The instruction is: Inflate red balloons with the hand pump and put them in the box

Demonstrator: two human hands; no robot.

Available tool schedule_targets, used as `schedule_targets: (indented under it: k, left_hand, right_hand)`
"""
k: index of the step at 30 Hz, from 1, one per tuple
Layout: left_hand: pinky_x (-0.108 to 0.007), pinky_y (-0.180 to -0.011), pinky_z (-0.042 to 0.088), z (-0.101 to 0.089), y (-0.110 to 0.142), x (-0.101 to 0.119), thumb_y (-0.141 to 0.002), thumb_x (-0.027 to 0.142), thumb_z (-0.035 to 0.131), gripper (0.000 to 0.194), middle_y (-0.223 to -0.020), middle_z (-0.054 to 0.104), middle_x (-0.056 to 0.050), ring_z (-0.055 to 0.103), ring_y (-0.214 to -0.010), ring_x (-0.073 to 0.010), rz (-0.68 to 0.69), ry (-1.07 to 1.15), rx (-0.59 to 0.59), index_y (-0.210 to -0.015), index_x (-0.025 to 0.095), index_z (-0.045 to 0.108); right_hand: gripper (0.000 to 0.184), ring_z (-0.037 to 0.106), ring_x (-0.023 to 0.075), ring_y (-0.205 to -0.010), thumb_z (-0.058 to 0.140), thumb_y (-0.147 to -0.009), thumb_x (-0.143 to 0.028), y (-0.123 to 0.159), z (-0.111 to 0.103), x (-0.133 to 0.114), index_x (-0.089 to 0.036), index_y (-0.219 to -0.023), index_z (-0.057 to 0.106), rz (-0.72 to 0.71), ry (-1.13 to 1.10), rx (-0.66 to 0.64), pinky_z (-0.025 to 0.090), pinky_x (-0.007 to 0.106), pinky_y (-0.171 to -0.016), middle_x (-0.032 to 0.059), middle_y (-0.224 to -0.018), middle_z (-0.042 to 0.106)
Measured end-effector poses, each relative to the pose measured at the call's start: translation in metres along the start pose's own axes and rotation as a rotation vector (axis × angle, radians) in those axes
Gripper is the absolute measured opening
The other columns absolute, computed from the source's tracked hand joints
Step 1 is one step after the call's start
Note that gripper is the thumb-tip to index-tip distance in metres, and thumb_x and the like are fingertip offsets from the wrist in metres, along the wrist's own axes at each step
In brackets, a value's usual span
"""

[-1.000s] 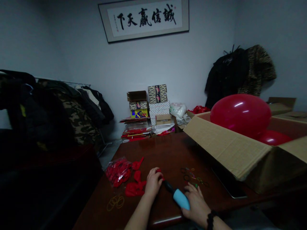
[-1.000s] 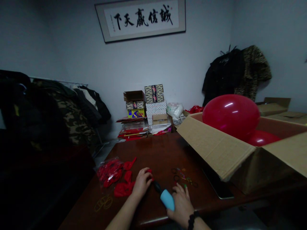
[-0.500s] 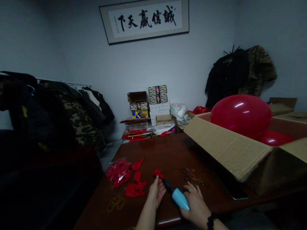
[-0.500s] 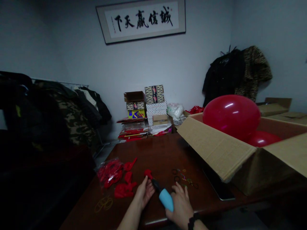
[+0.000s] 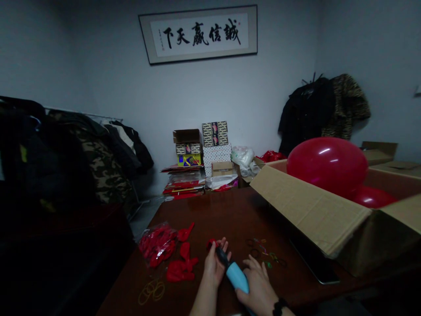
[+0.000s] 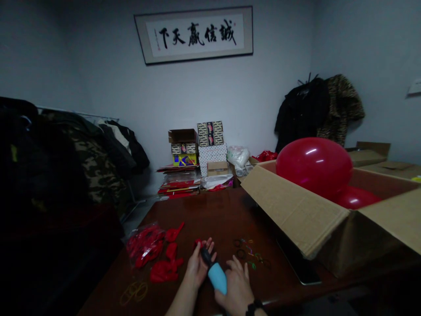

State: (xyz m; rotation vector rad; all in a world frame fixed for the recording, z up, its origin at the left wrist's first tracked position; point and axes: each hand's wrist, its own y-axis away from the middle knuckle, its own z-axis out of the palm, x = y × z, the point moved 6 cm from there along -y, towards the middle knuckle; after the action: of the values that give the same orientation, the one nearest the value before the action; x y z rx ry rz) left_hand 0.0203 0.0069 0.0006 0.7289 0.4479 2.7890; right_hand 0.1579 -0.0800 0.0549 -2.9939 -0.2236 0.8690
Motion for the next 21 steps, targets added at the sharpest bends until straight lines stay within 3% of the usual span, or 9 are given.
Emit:
schedule_targets:
  k: [5,8,10,14,18,21]
  left_hand:
    - [-0.042,-0.087,0.046,0.031,-0.013,0.023,-0.082,0.03,0.058,0.013,-0.106,0.068,-0.009,0.062,-0.103,-0.0236,0.064,-0.071,-0.066,-0.079,0.018,0.056]
    - [-0.04,-0.083,0.049,0.055,-0.024,0.038,-0.079,0.032,0.06,0.017,-0.095,0.07,-0.01,0.066,-0.093,-0.0243,0.166,-0.15,-0.122,-0.077,0.017,0.055]
    - [-0.037,-0.074,0.051,0.061,-0.032,0.042,-0.077,0.036,0.063,0.021,-0.087,0.071,-0.009,0.069,-0.08,-0.0243,0.191,-0.229,-0.121,-0.078,0.017,0.053]
    - [-0.034,-0.063,0.052,0.035,-0.047,0.034,-0.077,0.035,0.064,0.021,-0.078,0.07,-0.007,0.067,-0.059,-0.0197,0.179,-0.232,0.001,-0.079,0.018,0.051]
    - [-0.04,-0.071,0.054,-0.003,-0.054,0.017,-0.079,0.029,0.062,0.015,-0.072,0.069,-0.008,0.065,-0.057,-0.0177,0.124,-0.109,0.08,-0.079,0.016,0.053]
    - [-0.044,-0.079,0.053,-0.014,-0.055,0.014,-0.078,0.026,0.063,0.013,-0.067,0.067,-0.006,0.064,-0.058,-0.0165,0.104,-0.058,0.081,-0.078,0.015,0.056]
  right_hand:
    - [0.045,0.026,0.0291,-0.134,0.044,-0.071,-0.041,-0.026,0.009,-0.012,-0.017,-0.106,0.061,0.056,-0.044,0.039,0.012,0.052,-0.111,0.0094,-0.131,0.05]
    - [0.046,0.024,0.0283,-0.136,0.038,-0.077,-0.043,-0.042,0.016,-0.017,-0.018,-0.11,0.059,0.088,-0.014,0.088,0.012,0.052,-0.111,0.0094,-0.133,0.048]
    - [0.047,0.023,0.0282,-0.136,0.034,-0.08,-0.043,-0.049,0.021,-0.019,-0.018,-0.111,0.058,0.094,0.012,0.118,0.011,0.054,-0.11,0.0094,-0.134,0.048]
    - [0.045,0.025,0.0289,-0.135,0.034,-0.08,-0.044,-0.056,0.032,-0.015,-0.018,-0.105,0.062,0.124,0.073,0.116,0.009,0.056,-0.11,0.0083,-0.133,0.05]
    - [0.043,0.029,0.0306,-0.133,0.037,-0.078,-0.042,-0.055,0.043,-0.014,-0.017,-0.1,0.065,0.146,0.132,0.07,0.01,0.057,-0.11,0.0096,-0.126,0.055]
    - [0.045,0.029,0.0308,-0.133,0.037,-0.078,-0.042,-0.054,0.048,-0.018,-0.014,-0.101,0.065,0.149,0.163,0.061,0.01,0.055,-0.11,0.0115,-0.124,0.057]
